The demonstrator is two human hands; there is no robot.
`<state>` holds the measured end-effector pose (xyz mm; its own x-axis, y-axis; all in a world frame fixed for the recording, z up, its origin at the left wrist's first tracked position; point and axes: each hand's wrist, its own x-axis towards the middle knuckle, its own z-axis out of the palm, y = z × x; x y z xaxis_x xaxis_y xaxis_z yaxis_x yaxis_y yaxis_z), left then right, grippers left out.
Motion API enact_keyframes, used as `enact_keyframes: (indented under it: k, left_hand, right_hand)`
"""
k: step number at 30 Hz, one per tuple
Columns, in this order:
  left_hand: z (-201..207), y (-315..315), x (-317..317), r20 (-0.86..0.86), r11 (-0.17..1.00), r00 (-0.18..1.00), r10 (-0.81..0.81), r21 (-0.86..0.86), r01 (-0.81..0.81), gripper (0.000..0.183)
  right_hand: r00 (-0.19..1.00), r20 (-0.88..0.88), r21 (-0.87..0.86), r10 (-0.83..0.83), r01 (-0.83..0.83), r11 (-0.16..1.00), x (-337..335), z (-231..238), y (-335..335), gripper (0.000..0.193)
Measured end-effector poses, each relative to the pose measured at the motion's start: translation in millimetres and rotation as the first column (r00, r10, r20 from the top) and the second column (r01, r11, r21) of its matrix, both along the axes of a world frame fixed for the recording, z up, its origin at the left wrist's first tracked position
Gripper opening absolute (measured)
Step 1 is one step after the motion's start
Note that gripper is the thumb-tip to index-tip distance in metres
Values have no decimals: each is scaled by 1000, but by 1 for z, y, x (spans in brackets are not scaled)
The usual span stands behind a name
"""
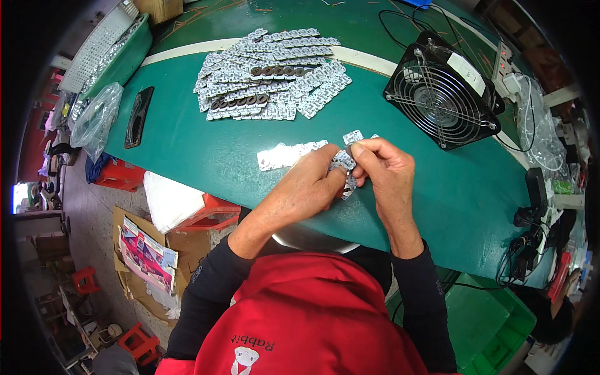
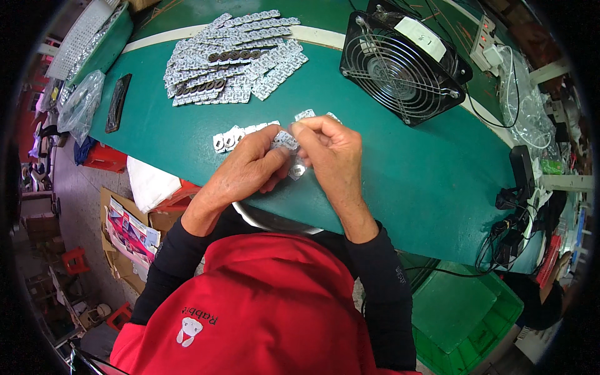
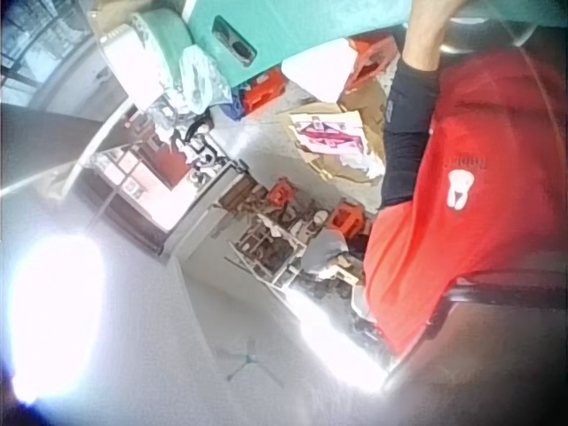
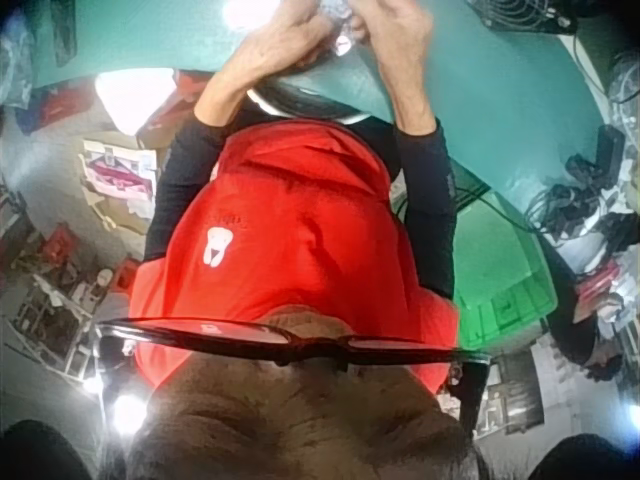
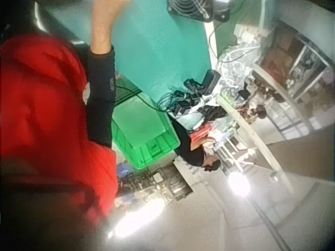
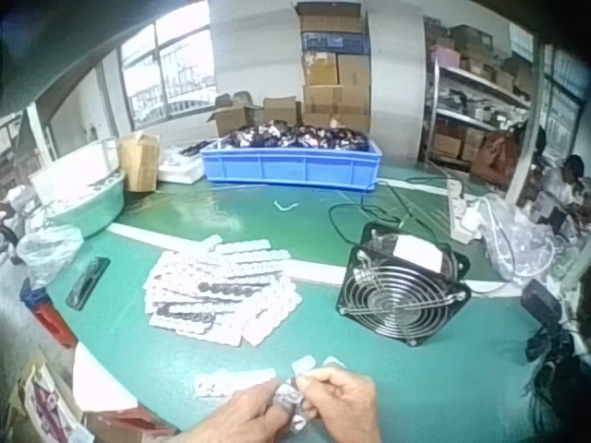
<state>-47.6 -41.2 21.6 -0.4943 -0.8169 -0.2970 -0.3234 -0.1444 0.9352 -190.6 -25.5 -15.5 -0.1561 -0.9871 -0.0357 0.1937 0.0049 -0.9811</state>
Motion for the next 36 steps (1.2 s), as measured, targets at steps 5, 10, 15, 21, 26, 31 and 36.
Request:
enact_keyframes:
  k: [5,10,15,21,26,31,36]
  left_hand:
    - [-4,-5,10,-50,986,996,-68,146,74,18]
    - [-2,-4,12,-71,984,996,-58,163,69,18]
    - [-7,-1,18,14,987,997,-81,142,78,19]
    - [-21,12,12,70,943,997,13,-332,11,21]
    - [-16,14,4,205,871,969,137,-491,-19,19]
    - [-24,16,-3,302,726,909,288,-688,-1,19]
    - [-29,16,-1,359,643,857,371,-764,42,13]
  right_hand:
    - [979,137,88,152,-165,982,-7,-2,1,11]
    - [975,140,121,175,-192,974,-4,2,2,12]
    - [986,58,53,159,-162,985,-2,-5,3,15]
    - [873,427,182,236,-338,923,-8,-3,-1,16]
    - [928,326,171,180,-245,954,0,-2,2,17]
    - [990,124,68,68,-77,995,6,-5,4,16]
    - [992,-11,56,122,-121,991,4,-8,5,14]
